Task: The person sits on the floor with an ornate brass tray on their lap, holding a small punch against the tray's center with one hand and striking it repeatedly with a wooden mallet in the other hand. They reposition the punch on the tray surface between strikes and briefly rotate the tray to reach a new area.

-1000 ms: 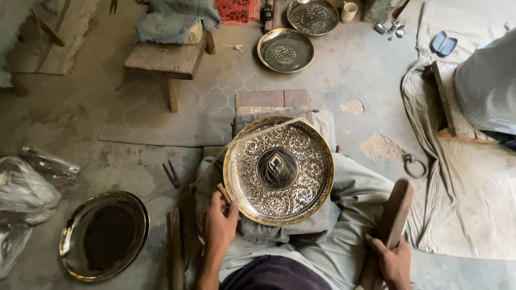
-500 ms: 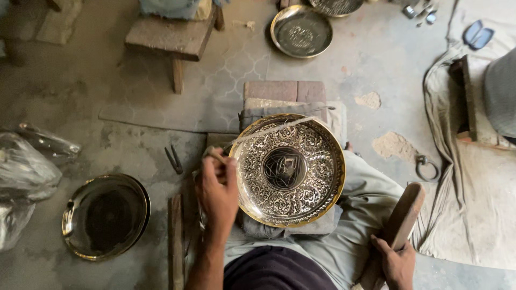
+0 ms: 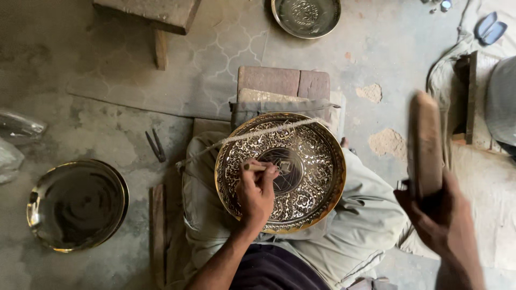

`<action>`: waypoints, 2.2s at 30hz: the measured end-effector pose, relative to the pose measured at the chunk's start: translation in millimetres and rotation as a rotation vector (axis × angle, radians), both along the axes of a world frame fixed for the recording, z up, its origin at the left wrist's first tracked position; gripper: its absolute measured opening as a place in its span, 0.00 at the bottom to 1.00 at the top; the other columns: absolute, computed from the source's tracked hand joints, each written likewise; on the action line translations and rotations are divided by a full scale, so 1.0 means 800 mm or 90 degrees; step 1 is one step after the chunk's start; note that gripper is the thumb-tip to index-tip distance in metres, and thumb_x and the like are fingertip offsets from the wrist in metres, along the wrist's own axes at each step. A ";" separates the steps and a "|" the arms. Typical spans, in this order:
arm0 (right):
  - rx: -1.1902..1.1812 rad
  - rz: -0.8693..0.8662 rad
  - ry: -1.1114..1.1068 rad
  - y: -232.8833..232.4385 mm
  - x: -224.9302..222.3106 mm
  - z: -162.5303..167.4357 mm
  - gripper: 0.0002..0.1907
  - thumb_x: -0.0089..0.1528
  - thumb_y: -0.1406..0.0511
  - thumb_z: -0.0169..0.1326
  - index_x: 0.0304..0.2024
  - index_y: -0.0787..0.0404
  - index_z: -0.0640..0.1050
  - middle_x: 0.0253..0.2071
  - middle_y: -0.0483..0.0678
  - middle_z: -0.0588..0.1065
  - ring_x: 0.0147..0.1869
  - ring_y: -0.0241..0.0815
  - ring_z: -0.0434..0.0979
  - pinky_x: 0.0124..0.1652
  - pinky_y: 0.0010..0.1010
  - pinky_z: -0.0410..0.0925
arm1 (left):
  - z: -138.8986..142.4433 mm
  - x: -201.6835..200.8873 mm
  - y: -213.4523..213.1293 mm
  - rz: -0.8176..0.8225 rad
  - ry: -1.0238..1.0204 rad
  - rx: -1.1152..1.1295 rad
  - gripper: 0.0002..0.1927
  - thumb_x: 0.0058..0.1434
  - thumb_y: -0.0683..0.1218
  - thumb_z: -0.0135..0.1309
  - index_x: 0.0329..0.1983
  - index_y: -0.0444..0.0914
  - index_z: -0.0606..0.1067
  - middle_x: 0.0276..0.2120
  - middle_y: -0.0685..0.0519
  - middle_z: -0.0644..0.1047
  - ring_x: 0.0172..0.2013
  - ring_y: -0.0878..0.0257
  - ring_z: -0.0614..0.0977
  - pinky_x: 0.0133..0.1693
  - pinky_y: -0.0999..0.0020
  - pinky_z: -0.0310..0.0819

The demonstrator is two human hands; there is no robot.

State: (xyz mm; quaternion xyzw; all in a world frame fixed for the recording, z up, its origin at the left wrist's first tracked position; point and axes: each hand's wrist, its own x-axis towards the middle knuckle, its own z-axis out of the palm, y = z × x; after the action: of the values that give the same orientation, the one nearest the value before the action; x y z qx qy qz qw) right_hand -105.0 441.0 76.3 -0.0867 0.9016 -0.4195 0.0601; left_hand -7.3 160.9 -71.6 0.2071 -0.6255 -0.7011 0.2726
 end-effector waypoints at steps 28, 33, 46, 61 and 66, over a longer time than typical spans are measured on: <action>0.604 0.537 0.560 -0.223 -0.065 0.062 0.24 0.61 0.63 0.55 0.61 0.55 0.74 0.47 0.48 0.79 0.46 0.47 0.78 0.47 0.38 0.68 | -0.037 -0.008 -0.017 -0.029 -0.096 -0.196 0.10 0.66 0.45 0.61 0.43 0.33 0.76 0.26 0.53 0.79 0.20 0.66 0.73 0.23 0.68 0.64; 0.552 0.491 0.494 -0.220 -0.065 0.064 0.24 0.57 0.65 0.57 0.57 0.53 0.77 0.48 0.46 0.79 0.46 0.44 0.79 0.47 0.39 0.69 | -0.033 -0.013 -0.025 -0.068 -0.041 -0.218 0.09 0.70 0.46 0.58 0.41 0.36 0.75 0.29 0.55 0.81 0.24 0.69 0.80 0.25 0.71 0.71; 0.621 0.399 0.445 -0.195 -0.064 0.052 0.19 0.63 0.69 0.55 0.58 0.52 0.78 0.45 0.48 0.81 0.41 0.46 0.79 0.48 0.43 0.69 | -0.002 -0.028 -0.036 -0.149 -0.013 -0.179 0.08 0.71 0.45 0.56 0.44 0.36 0.71 0.35 0.51 0.79 0.34 0.62 0.86 0.34 0.67 0.79; 0.618 0.376 0.604 -0.188 -0.045 0.064 0.15 0.65 0.69 0.60 0.54 0.51 0.82 0.44 0.41 0.82 0.44 0.39 0.79 0.51 0.34 0.65 | -0.007 -0.014 -0.020 -0.081 -0.054 -0.187 0.07 0.71 0.44 0.57 0.45 0.36 0.73 0.34 0.52 0.81 0.32 0.64 0.85 0.32 0.70 0.78; 0.600 0.388 0.684 -0.203 -0.039 0.076 0.15 0.66 0.68 0.61 0.56 0.51 0.82 0.44 0.39 0.81 0.44 0.38 0.78 0.52 0.35 0.64 | -0.024 -0.004 -0.009 -0.055 -0.037 -0.102 0.09 0.72 0.44 0.55 0.45 0.33 0.71 0.34 0.52 0.81 0.31 0.68 0.83 0.29 0.74 0.76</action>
State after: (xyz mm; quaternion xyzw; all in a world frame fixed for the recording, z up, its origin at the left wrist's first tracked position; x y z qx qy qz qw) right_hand -136.5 278.7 137.4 -0.4875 0.8266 0.1428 -0.2422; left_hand -10.4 153.9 -91.0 0.1774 -0.6954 -0.6539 0.2396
